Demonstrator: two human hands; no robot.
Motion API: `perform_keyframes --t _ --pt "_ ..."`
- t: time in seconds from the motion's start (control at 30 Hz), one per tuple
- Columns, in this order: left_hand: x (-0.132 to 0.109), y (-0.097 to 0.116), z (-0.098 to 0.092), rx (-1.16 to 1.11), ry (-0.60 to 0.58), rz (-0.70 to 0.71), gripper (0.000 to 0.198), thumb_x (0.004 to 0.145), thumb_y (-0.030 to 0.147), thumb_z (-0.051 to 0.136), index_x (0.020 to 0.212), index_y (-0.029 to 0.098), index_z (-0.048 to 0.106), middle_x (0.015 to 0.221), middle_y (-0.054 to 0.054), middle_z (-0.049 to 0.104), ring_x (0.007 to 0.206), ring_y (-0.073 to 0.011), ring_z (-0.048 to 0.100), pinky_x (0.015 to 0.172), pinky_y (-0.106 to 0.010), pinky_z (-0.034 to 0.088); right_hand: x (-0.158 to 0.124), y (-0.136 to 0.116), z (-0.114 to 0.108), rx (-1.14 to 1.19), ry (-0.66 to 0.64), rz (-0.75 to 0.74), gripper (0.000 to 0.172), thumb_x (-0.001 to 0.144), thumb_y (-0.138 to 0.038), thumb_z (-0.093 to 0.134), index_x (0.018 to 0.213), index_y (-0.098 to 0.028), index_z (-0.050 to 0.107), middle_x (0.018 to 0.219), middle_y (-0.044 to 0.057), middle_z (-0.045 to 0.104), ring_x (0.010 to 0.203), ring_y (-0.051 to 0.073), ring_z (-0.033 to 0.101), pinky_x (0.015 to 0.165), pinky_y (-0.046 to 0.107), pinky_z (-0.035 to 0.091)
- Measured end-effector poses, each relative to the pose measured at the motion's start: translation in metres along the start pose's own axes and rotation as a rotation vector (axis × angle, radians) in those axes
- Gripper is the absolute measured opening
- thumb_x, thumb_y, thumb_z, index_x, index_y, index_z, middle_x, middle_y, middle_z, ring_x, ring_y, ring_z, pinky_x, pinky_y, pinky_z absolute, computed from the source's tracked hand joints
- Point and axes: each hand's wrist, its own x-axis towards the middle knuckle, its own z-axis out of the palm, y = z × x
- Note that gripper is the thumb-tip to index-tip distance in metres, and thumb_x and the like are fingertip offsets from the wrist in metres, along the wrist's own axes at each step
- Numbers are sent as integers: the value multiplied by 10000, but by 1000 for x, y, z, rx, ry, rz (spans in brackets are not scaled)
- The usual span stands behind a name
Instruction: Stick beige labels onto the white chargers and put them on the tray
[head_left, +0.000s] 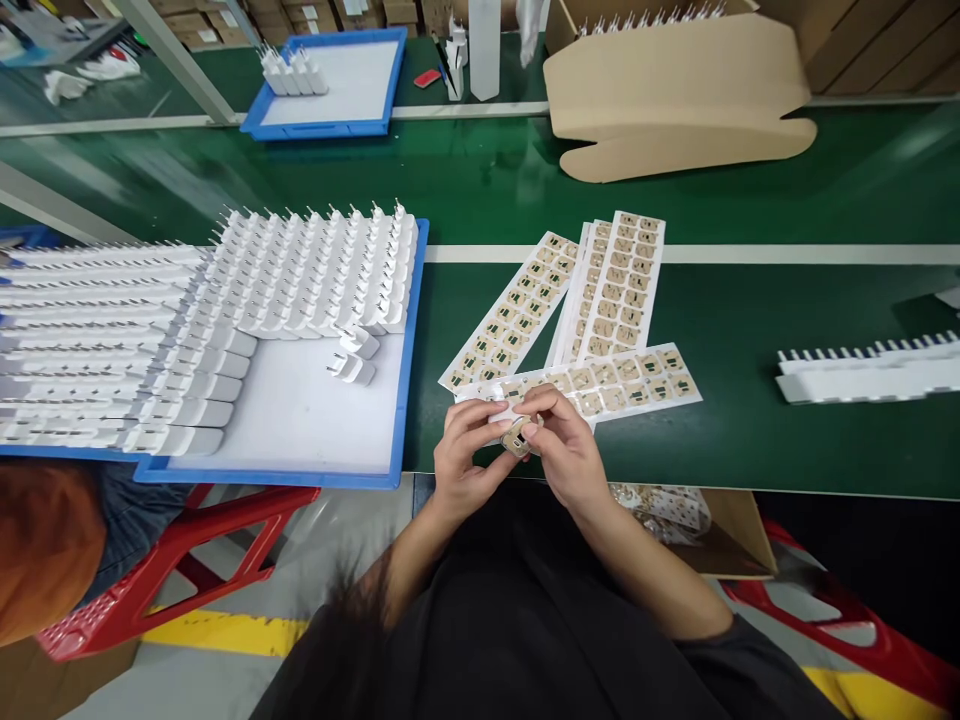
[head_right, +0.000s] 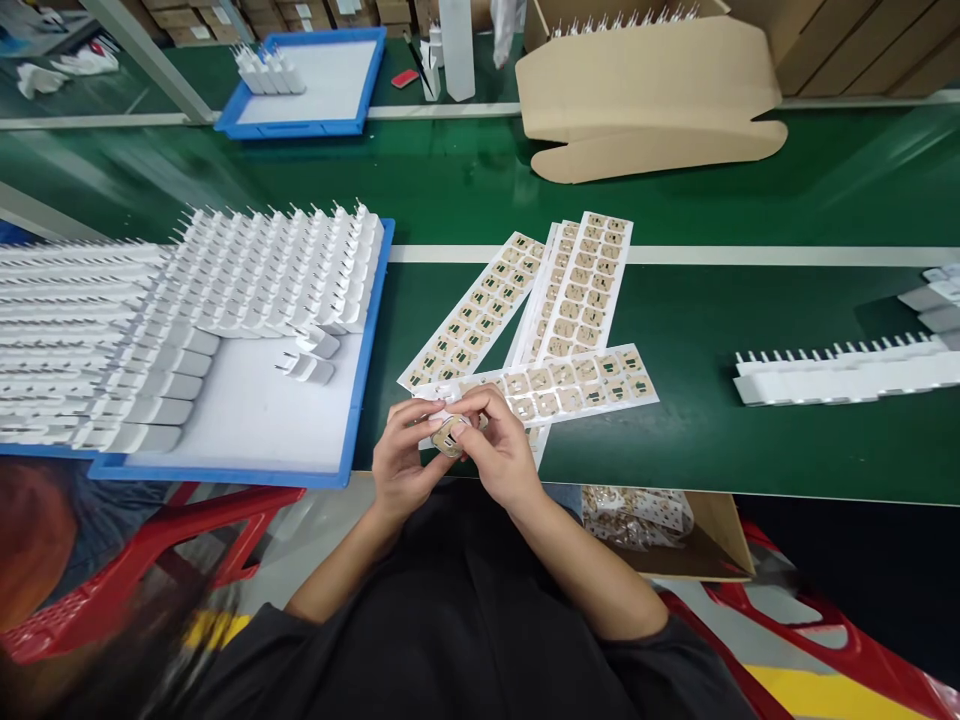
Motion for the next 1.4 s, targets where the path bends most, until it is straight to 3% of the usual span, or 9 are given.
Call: perform_keyframes --t 0.17,0.37,0.57,0.77,0.97,1.07,1.17,1.27,1.4 --pt "4 3 0 85 5 91 413 839 145 789 1189 285 622 1180 -61 715 1085 -207 667 918 -405 575 1 3 3 -44 35 -54 43 905 -302 691 925 -280 721 889 0 519 867 166 525 820 322 459" --pt "3 3 0 118 15 106 411 841 154 794 1186 287 614 1170 -64 712 1076 -212 671 908 -413 591 0 3 4 3 29 -42 102 894 -229 661 927 -290 735 896 4 518 856 163 510 748 296 453" --pt "-4 -1 2 20 57 21 471 813 155 827 1212 292 618 1185 -64 713 1099 -218 669 956 -435 564 0 4 -2 78 -46 37 138 911 -285 635 983 -289 753 964 32 476 792 162 492 522 244 422" --pt "-9 -5 6 -134 57 -134 419 869 211 779 1244 297 613 1209 -90 693 1153 -242 658 943 -449 573 0 4 -4 -52 -99 -24 319 840 -286 722 1156 -306 688 1062 42 483 892 181 517 670 299 509" --pt "-5 -1 8 14 37 -4 381 874 153 752 1205 284 617 1193 -77 705 1115 -223 670 953 -446 569 0 4 6 -244 63 -95 199 796 -267 718 975 -260 632 977 32 534 921 195 533 760 325 497" --pt "-4 0 6 34 27 27 425 843 131 784 1203 275 611 1187 -76 707 1107 -219 672 947 -435 570 4 5 3 -241 82 -145 45 870 -258 657 915 -254 656 920 24 564 903 186 563 791 334 500" --pt "-4 -1 4 8 8 -6 462 816 125 812 1205 270 610 1186 -83 712 1109 -224 674 956 -443 564 8 -2 -8 -300 2 -162 143 965 -238 581 926 -255 717 924 32 622 907 177 609 790 331 517" --pt "-4 -1 2 6 -9 -17 448 814 135 818 1193 268 620 1187 -90 718 1113 -230 674 957 -446 563 12 -16 -20 -437 -93 -210 123 970 -226 620 995 -250 737 922 38 678 858 171 642 704 307 528" --pt "-2 0 1 21 -23 -14 437 822 154 813 1195 280 626 1187 -83 726 1095 -230 681 948 -446 565 16 -31 -30 -663 -182 -421 122 943 -150 659 1012 -236 710 935 43 716 849 167 665 690 296 542"
